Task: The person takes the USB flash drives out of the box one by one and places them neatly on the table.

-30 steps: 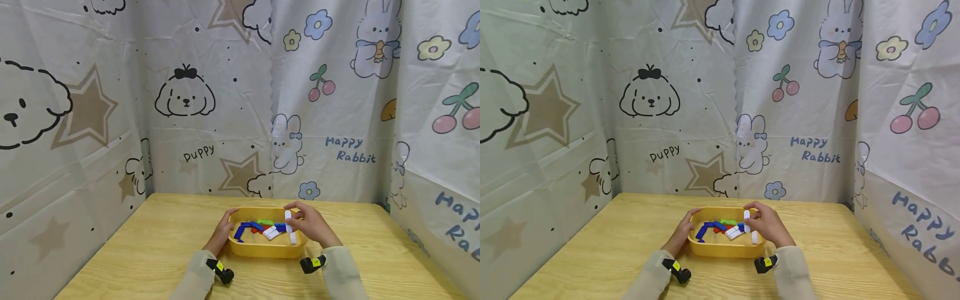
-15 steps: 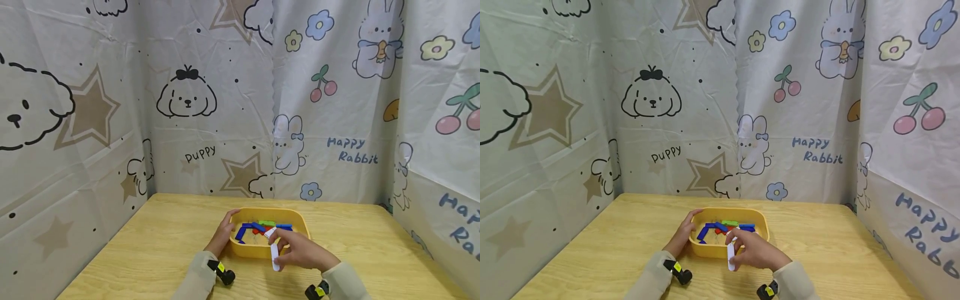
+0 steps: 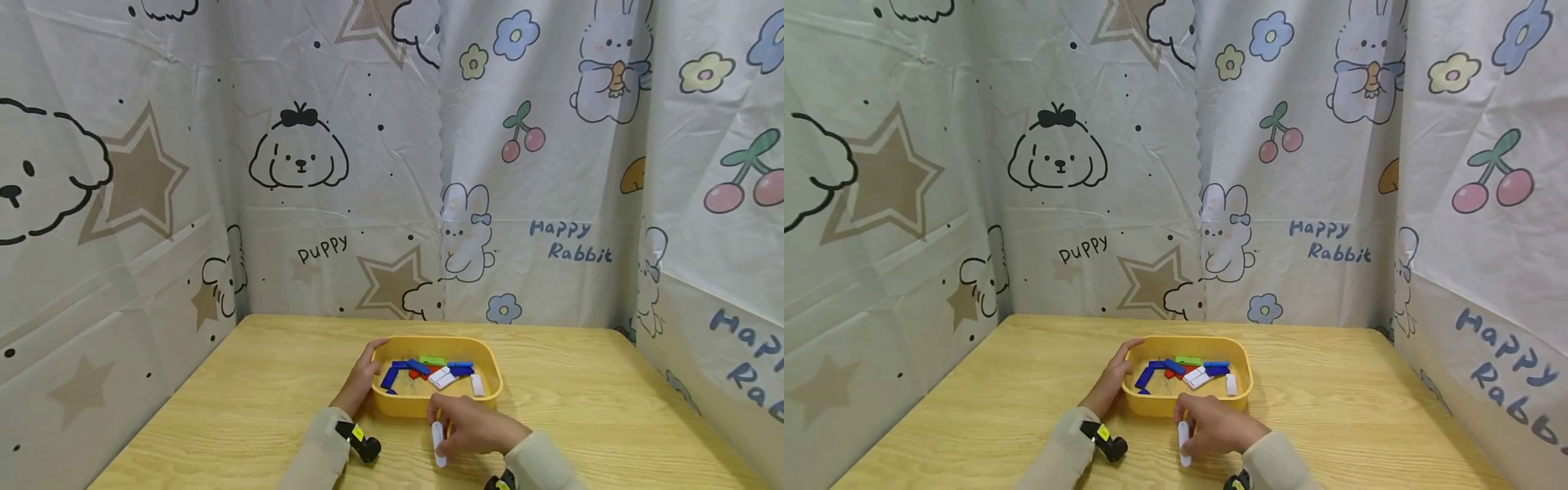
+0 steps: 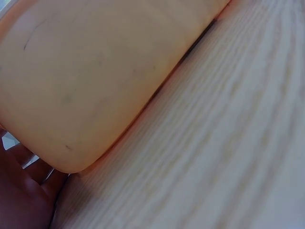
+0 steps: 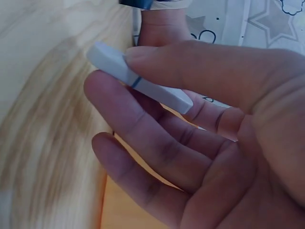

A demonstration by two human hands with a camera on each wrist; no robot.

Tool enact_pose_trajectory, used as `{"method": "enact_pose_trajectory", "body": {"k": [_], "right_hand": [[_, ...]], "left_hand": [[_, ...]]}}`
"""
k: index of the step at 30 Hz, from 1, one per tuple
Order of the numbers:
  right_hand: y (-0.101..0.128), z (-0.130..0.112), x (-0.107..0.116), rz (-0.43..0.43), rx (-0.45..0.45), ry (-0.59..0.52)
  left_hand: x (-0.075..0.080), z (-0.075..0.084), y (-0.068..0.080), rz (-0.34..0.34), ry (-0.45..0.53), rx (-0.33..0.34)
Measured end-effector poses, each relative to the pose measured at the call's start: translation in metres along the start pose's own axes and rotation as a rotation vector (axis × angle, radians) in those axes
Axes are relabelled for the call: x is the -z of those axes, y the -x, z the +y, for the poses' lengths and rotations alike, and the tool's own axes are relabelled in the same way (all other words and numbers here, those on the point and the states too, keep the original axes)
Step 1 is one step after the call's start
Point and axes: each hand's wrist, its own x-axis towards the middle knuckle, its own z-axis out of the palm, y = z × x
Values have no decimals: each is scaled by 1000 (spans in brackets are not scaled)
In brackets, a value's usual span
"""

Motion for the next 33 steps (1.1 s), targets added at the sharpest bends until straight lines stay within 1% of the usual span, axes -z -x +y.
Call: {"method": "enact_pose_trajectory", "body": {"k": [3,6,8,12,17,22,28,33], "right_hand": [[-1,1,-3,5,-8,26],[-2,4,-7,12,-8,48],[-3,5,-9,24,3,73],[-5,5,-8,42,12,105],[-5,2,-7,25,-8,131],[-5,0,-8,32,-27,225],[-5,-3,-12,35,-25,348],[-4,-4,-15,50,-42,393]], "left_hand": [[0,-12,-8,6,4,5],[0,-17,-8,-1,-1,16],[0,-18,-8,-6,-4,22],[1,-15,-9,5,-3,25],[0,-15,-10,17,-11,13],[-2,-14,-11,7,-5,0],[-1,-14,-12,16,-3,-1],[0,-16,-11,19,2,12]]}}
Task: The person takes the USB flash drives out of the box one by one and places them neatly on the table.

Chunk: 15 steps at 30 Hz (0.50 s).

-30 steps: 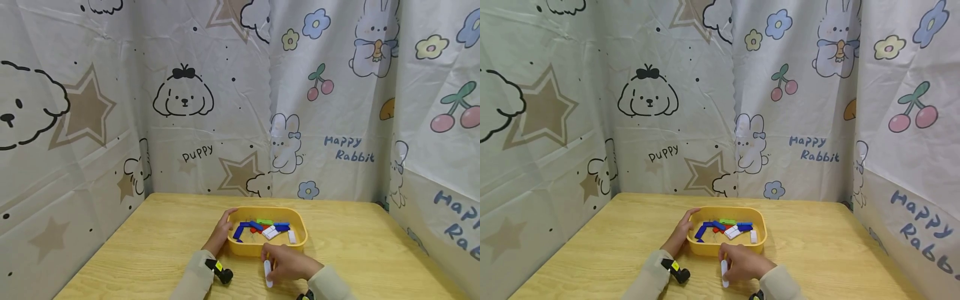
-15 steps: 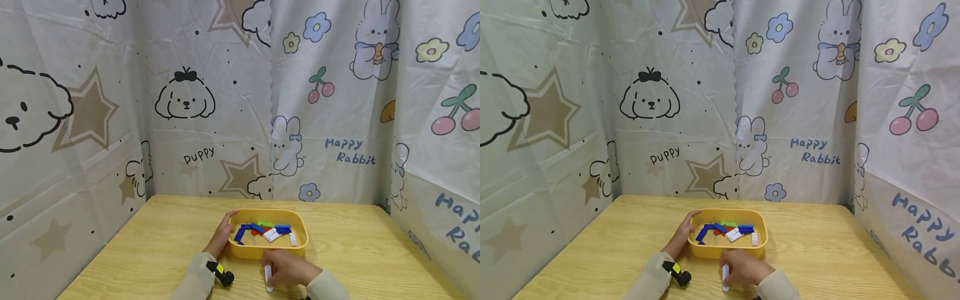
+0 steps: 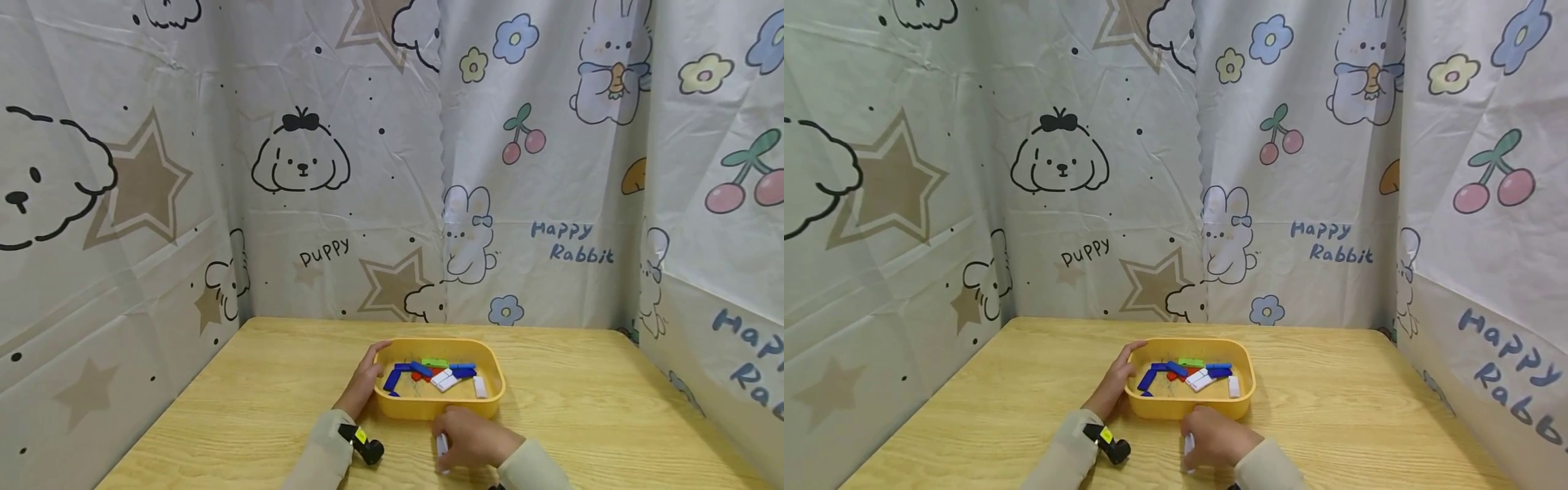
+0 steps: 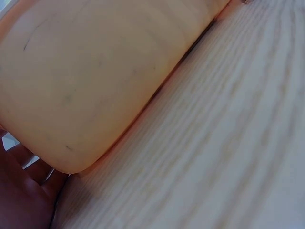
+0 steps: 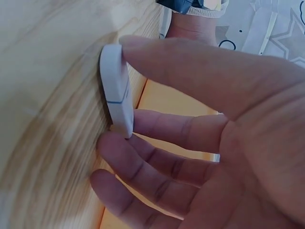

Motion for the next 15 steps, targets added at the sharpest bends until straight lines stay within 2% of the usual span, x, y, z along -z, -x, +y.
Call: {"method": "enact_pose_trajectory", "body": {"k": [3,6,10,13,15], "right_hand": [[0,0,-1,-2,0,17],[0,-1,0,-3,8,33],[1,0,0,-7,20,46],[1,0,2,-10,23,42],[3,-1,4,-19,15,23]], "left_hand": [[0,-2,0,2,-4,4],[0,14,10,-6,-19,-1],[0,19,13,-14,-20,-3],[1,4,3,-9,-12,4],[1,1,1,-5,-14,3]]}}
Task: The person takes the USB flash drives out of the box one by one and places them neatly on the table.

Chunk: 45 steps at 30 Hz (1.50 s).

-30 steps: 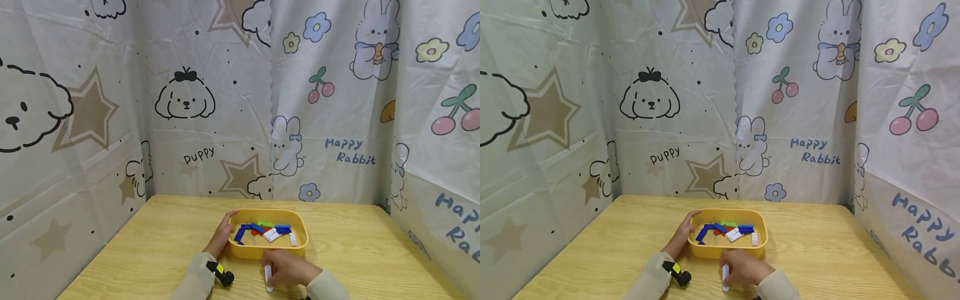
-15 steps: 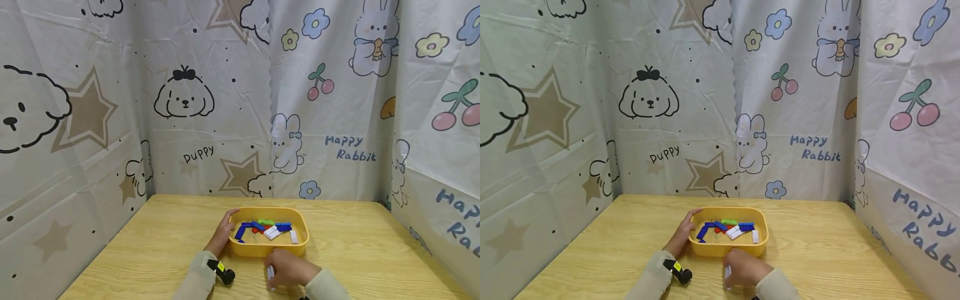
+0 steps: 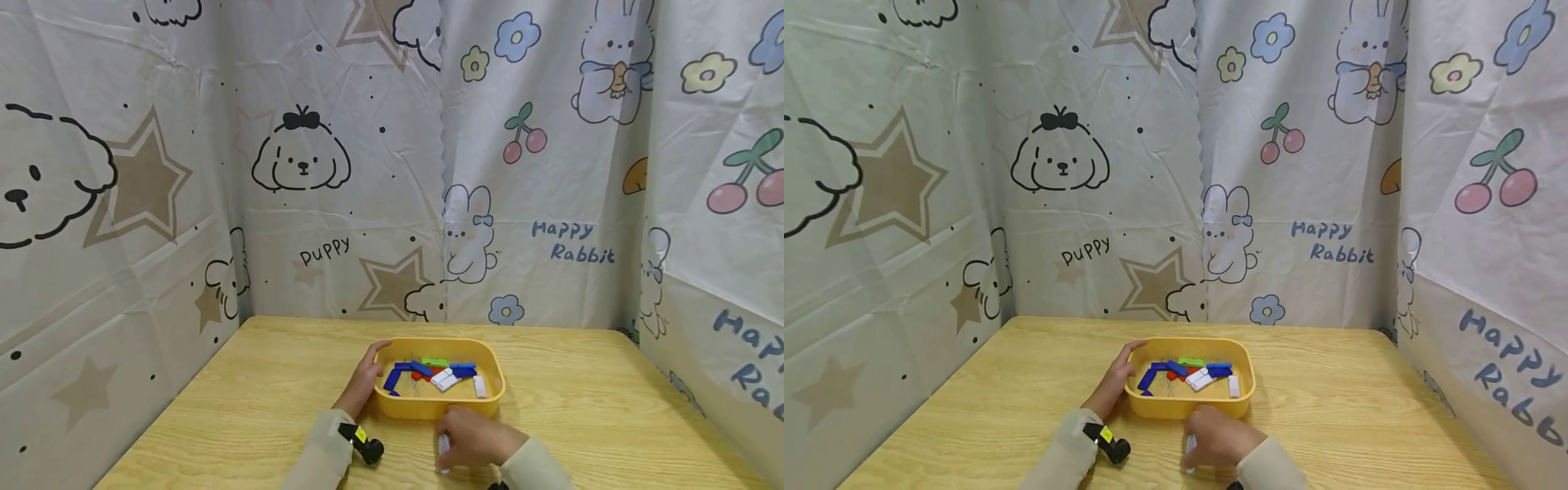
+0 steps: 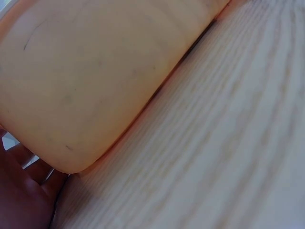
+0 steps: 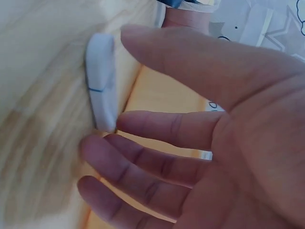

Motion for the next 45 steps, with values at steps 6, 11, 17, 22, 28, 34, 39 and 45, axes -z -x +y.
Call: {"method": "enact_pose_trajectory", "body": {"k": [6,11,17,22,28,34,39,45], "right_hand": [[7,0,17,15,11,-100],[7,8,31,237,45,-102],[2,26,26,483,-111,-18],[0,41,15,473,-248,-11],[-5,51,7,376,-335,114],[-9,47,9,284,-401,152],[-9,45,13,215,-436,147],[-9,45,11,258,-422,167]], "left_hand": [[-1,-1,0,-1,0,11],[-1,1,0,-5,18,5],[-1,1,2,1,24,-5],[-3,-3,1,-1,19,1],[-1,-3,-1,8,2,-36],[3,2,-2,12,-11,-27],[2,2,-2,11,1,-33],[0,-1,-1,9,8,-26]]}}
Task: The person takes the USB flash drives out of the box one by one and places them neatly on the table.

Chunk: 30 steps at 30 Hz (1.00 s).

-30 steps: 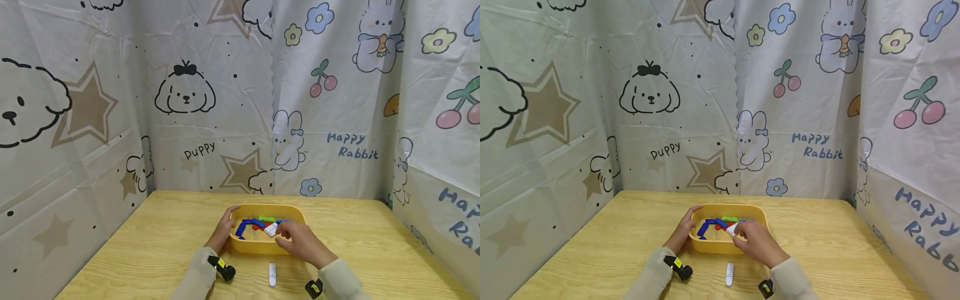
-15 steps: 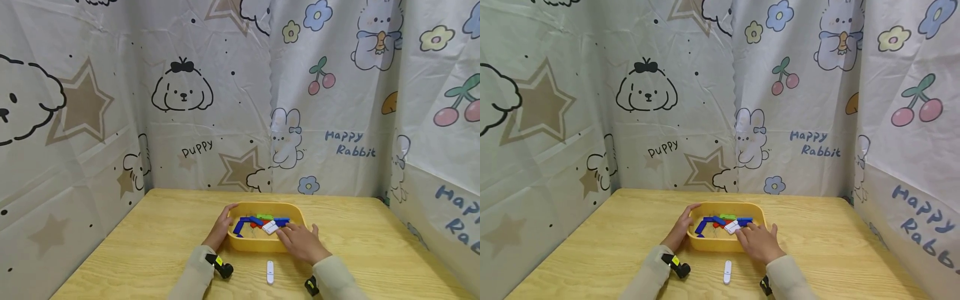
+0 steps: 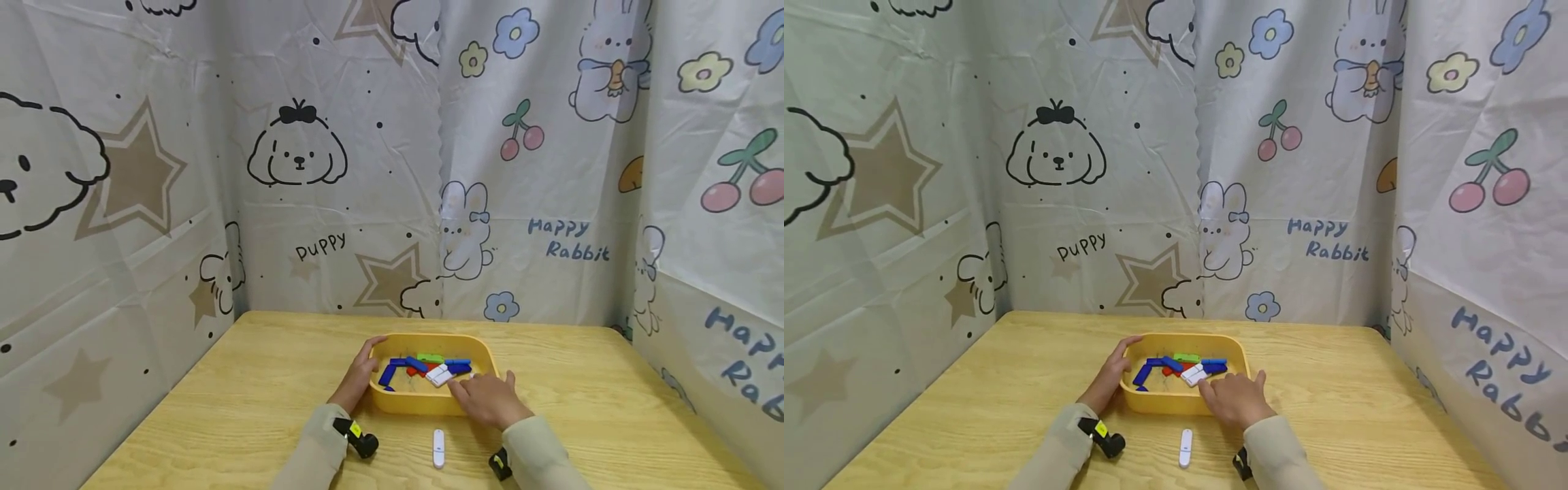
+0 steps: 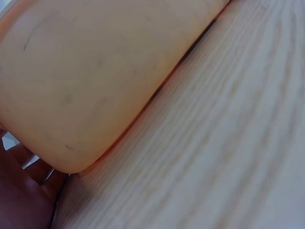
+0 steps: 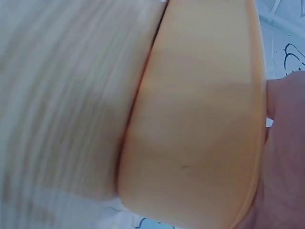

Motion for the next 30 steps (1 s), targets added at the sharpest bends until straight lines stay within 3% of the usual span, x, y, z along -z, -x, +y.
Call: {"method": "enact_pose_trajectory", "body": {"k": [6,13,14,17,24,30], "right_hand": [[0,0,-5,55,22,5],[0,-1,-3,13,4,12],[0,-1,-2,7,1,8],[-2,0,-2,8,-5,3],[-4,1,-5,43,-3,-1],[-4,3,-7,56,15,-9]], "left_hand": [[0,-1,0,-2,2,6],[0,40,23,-20,-8,-1],[0,40,23,-22,-12,0],[0,34,19,-24,-15,0],[0,3,1,-4,2,-5],[-1,-2,-2,8,-4,-18]]}}
